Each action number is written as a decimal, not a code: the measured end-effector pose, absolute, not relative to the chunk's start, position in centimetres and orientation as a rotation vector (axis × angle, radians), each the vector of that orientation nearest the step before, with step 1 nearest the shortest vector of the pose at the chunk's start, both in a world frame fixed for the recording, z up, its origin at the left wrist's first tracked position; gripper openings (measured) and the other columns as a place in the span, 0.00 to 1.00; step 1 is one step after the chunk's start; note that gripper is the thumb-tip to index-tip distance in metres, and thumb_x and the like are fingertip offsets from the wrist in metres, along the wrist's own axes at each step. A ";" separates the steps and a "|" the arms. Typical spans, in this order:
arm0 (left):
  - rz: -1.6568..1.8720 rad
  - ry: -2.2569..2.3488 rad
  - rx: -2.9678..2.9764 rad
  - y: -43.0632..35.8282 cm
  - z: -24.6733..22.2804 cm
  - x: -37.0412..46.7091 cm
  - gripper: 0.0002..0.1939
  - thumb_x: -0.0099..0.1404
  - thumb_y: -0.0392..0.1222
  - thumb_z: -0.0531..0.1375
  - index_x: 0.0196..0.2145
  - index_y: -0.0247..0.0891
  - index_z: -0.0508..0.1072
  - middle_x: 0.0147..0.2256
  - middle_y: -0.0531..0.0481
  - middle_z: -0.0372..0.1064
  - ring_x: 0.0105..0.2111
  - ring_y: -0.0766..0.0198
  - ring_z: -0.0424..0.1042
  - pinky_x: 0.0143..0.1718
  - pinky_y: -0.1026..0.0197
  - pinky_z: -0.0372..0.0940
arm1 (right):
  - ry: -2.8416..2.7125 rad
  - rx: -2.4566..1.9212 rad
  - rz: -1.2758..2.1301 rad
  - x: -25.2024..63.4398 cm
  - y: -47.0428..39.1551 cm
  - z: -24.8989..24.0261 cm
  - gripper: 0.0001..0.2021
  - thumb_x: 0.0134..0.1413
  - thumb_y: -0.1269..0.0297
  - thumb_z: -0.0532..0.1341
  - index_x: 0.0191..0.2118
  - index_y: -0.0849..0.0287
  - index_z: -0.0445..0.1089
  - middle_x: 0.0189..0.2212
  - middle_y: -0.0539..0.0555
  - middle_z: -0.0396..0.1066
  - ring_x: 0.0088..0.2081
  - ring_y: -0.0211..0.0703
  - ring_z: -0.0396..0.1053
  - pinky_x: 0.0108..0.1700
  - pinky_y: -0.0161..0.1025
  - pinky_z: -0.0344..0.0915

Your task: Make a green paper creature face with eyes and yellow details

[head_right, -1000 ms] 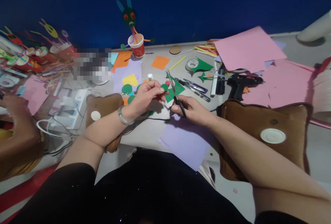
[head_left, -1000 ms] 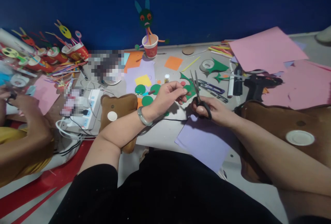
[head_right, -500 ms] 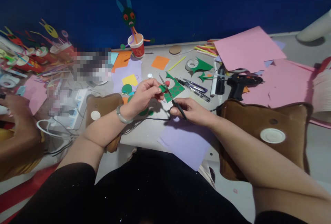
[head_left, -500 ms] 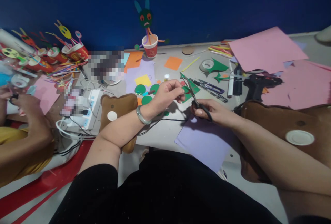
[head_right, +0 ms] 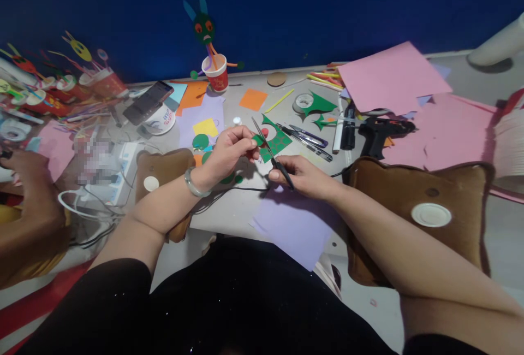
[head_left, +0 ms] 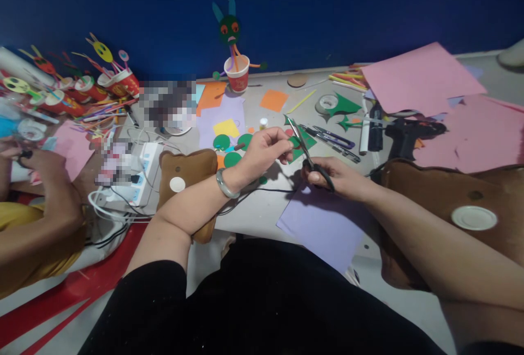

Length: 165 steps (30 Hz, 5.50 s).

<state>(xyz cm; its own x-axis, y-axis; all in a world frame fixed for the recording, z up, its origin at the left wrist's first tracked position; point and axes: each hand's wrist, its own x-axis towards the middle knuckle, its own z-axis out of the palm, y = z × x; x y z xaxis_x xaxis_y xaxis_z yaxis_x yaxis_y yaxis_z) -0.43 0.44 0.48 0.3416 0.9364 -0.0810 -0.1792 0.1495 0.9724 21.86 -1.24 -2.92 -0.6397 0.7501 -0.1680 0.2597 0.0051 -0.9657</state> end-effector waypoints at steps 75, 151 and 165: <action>1.077 0.759 1.149 0.5 0.3 -0.5 0.23 0.59 0.55 0.75 0.27 0.40 0.68 0.20 0.56 0.71 0.20 0.72 0.69 0.25 0.66 0.67 | -1.925 -1.231 1.598 22.0 -0.8 -2.6 0.39 0.42 0.17 0.63 0.25 0.55 0.60 0.22 0.47 0.57 0.26 0.37 0.54 0.30 0.39 0.52; 0.934 0.794 1.080 0.8 0.2 -0.6 0.20 0.53 0.47 0.72 0.28 0.41 0.63 0.24 0.55 0.75 0.21 0.72 0.71 0.23 0.67 0.64 | -1.896 -1.239 1.672 21.1 -1.3 0.1 0.37 0.41 0.23 0.69 0.23 0.55 0.59 0.20 0.45 0.55 0.25 0.35 0.52 0.29 0.38 0.52; 0.937 0.764 1.077 0.7 0.4 -0.6 0.20 0.54 0.44 0.74 0.32 0.41 0.65 0.24 0.58 0.74 0.20 0.72 0.70 0.23 0.67 0.64 | -1.903 -1.162 1.639 21.9 -1.0 -2.0 0.36 0.44 0.23 0.67 0.29 0.56 0.64 0.23 0.46 0.59 0.27 0.37 0.55 0.31 0.40 0.53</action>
